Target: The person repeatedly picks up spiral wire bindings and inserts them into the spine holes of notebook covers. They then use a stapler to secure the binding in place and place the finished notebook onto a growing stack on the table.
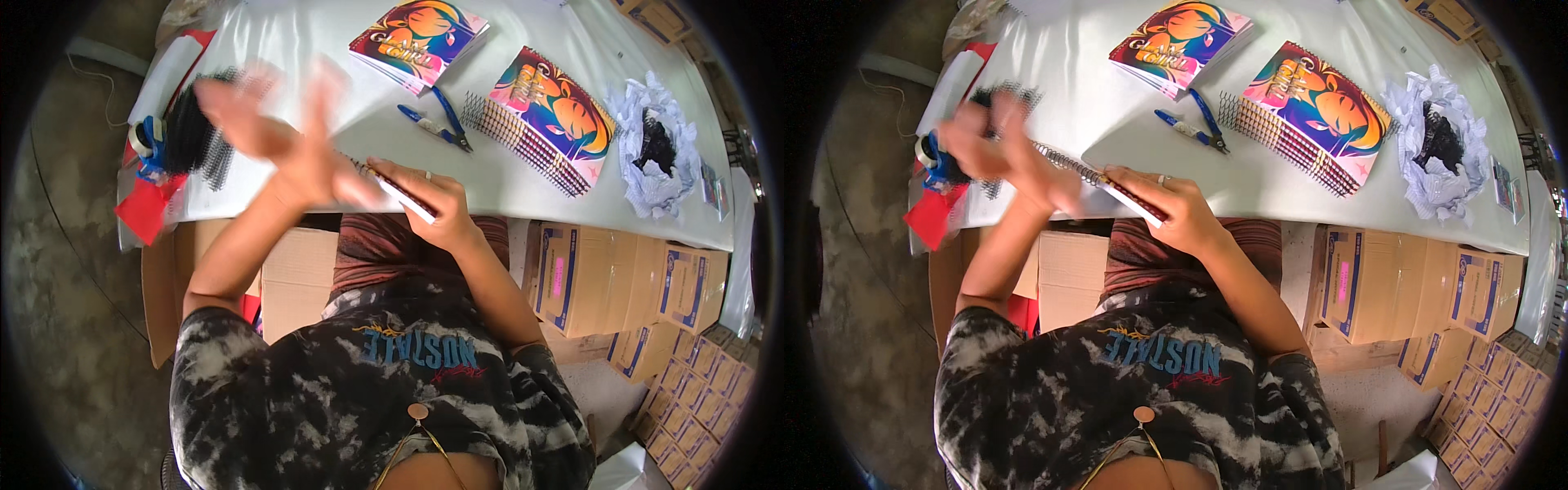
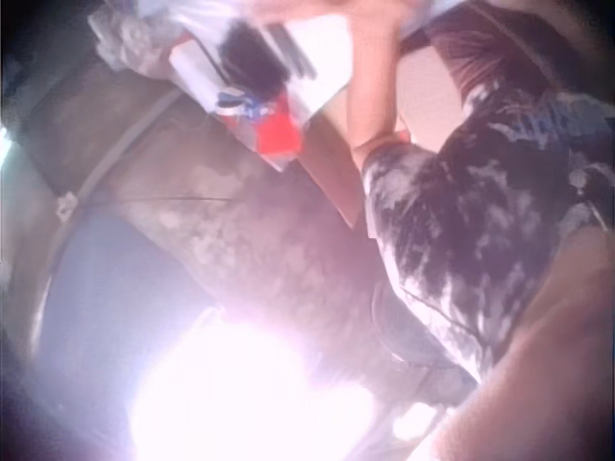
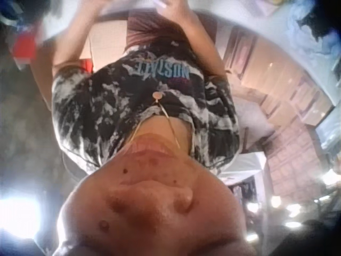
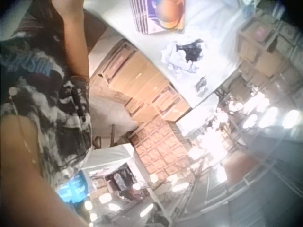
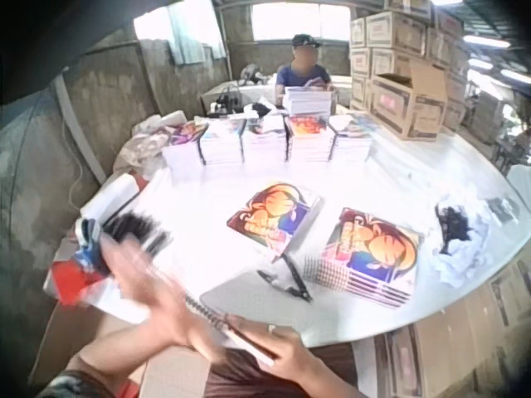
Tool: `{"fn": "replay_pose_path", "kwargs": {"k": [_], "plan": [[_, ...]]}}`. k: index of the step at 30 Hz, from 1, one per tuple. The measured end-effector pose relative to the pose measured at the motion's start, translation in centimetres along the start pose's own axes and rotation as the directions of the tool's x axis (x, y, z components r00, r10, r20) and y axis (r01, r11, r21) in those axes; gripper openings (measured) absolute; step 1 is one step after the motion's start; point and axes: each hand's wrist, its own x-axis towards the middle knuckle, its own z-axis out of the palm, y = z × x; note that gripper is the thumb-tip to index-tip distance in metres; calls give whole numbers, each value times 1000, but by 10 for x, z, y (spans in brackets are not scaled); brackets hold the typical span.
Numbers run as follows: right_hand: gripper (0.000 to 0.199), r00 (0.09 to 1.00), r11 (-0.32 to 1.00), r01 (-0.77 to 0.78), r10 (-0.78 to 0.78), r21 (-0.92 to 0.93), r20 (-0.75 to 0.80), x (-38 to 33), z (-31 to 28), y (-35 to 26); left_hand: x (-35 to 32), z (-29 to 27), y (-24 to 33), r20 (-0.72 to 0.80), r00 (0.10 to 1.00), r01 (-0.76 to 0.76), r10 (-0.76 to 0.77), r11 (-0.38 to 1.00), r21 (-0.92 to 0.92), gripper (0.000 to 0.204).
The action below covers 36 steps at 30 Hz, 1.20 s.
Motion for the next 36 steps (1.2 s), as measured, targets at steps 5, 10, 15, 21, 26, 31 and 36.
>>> {"fn": "replay_pose_path", "kwargs": {"k": [5, 10, 15, 21, 26, 31, 36], "plan": [[44, 998, 1000, -21, 19, -24, -60, -1, -3, 5, 12, 2, 44, -59, 990, 118, -126, 986, -121, 109], [40, 998, 997, 57, -57, -51, 1, 0, 4, -2, 36, 17, 20, -347, 915, 217, -205, 976, -3, 114], [45, 995, 999, 6, -10, -41, -103, 0, 0, 12, -22, 1, 66, 371, 927, 164, -58, 952, -260, 101], [45, 999, 993, -49, 49, -109, -6, -3, 6, -3, 35, 11, 19, -131, 961, 244, -244, 970, -19, 114], [48, 996, 996, -78, 80, 40, -28, 2, -1, 6, 28, -4, 47, -122, 991, -44, 46, 999, 19, 104], [46, 995, 995, -93, 92, 26, 39, -8, 2, 8, 38, 3, 53, -77, 970, 222, -231, 969, -110, 107], [59, 997, 992, -37, 45, 121, -67, 0, 4, -2, 45, -5, 66, 58, 964, 264, -259, 957, -119, 105]]}}
